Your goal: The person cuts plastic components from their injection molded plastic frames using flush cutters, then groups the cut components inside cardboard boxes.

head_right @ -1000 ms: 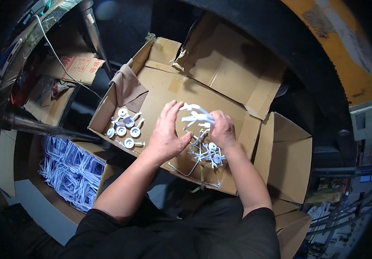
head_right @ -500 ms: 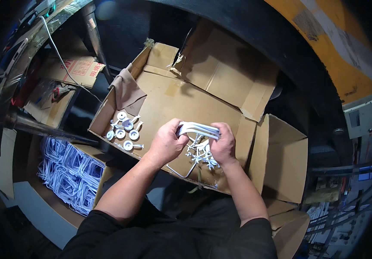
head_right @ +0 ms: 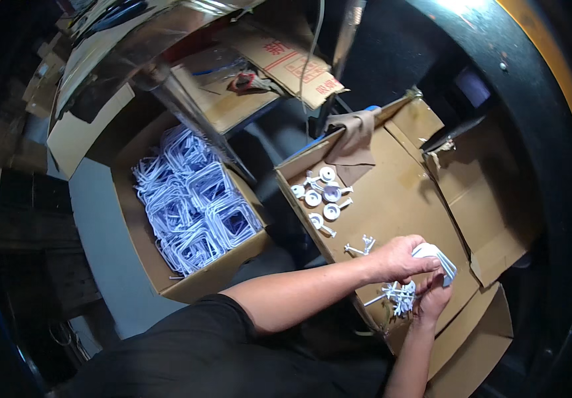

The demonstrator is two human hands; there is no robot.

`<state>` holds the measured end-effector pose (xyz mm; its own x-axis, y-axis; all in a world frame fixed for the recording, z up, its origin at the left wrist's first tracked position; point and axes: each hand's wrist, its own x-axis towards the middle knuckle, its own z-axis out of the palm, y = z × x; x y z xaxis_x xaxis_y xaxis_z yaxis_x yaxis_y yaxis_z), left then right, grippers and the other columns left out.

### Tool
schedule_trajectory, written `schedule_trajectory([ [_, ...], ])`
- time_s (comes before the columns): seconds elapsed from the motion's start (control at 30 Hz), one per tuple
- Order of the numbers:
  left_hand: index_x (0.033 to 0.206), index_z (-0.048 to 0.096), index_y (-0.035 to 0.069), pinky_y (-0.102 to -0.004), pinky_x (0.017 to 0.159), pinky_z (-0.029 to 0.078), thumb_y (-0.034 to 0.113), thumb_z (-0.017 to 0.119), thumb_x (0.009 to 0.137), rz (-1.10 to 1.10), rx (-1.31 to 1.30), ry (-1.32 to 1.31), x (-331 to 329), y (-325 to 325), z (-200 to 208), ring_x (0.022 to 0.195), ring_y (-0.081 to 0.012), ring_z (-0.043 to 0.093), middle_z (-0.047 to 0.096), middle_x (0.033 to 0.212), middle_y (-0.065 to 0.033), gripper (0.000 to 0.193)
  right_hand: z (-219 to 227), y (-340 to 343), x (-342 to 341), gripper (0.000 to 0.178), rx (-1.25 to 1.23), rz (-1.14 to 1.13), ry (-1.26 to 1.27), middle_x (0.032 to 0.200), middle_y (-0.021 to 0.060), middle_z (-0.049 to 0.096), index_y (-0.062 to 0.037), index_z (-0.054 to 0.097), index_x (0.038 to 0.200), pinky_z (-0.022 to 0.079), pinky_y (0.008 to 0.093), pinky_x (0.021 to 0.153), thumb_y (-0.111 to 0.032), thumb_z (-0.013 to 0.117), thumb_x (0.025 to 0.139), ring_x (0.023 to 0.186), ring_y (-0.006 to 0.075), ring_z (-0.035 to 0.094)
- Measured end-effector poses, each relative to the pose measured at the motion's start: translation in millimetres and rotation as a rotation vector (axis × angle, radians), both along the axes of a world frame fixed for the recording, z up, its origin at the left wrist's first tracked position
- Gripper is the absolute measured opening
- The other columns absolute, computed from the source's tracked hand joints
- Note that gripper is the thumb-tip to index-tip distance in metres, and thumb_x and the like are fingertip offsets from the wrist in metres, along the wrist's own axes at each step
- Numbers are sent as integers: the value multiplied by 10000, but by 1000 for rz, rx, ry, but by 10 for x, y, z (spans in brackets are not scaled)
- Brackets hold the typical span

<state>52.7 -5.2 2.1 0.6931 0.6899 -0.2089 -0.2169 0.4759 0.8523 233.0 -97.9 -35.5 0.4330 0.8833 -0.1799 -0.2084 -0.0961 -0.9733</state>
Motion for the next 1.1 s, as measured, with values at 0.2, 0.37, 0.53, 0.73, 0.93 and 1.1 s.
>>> schedule_trajectory([
  [0.2, 970, 576, -5, -271, 471, 458, 353, 612, 880, 247, 154, 186, 90, -6, -219, 532, -111, 550, 582, 679, -58, 370, 10, 55, -177, 302, 106, 7, -347, 618, -47, 379, -81, 468, 923, 267, 198, 373, -365, 568, 943, 450, 26, 337],
  [0.37, 954, 579, 4, -264, 504, 455, 232, 547, 863, 236, 41, 85, -34, 50, -101, 584, -104, 558, 590, 697, -55, 247, -56, 11, -100, 329, 95, 5, -380, 668, -60, 380, -57, 481, 956, 273, 191, 446, -370, 581, 936, 537, 23, 353],
  [0.53, 930, 593, 11, -274, 523, 455, 168, 532, 826, 258, 62, 70, -82, 87, -80, 589, -115, 554, 591, 697, -57, 198, -95, -50, -31, 300, 153, 51, -427, 748, -48, 426, -8, 498, 1067, 319, 195, 545, -283, 556, 963, 644, 37, 388],
  [0.73, 852, 625, 22, -328, 594, 484, 144, 545, 766, 112, 204, 108, -202, 129, -9, 637, -193, 595, 627, 717, -99, 170, 341, -166, -165, 175, -47, 250, -900, 745, -17, 481, 13, 525, 1064, 361, 208, 555, -117, 455, 970, 634, 64, 447],
  [0.93, 810, 654, 57, -401, 646, 498, 141, 582, 733, -248, 663, 402, -382, 88, 6, 698, -313, 630, 649, 742, -154, 136, 901, -196, -189, 139, -309, 591, -1205, 822, 238, 600, 10, 538, 977, 467, 406, 703, 13, 496, 845, 787, 383, 598],
  [1.1, 824, 669, 67, -409, 652, 500, 163, 620, 729, -362, 872, 432, -398, 71, -47, 708, -323, 629, 657, 751, -142, 143, 1010, -224, -221, 140, -415, 907, -1528, 765, 237, 603, -8, 523, 928, 455, 499, 644, -23, 560, 794, 757, 436, 589],
])
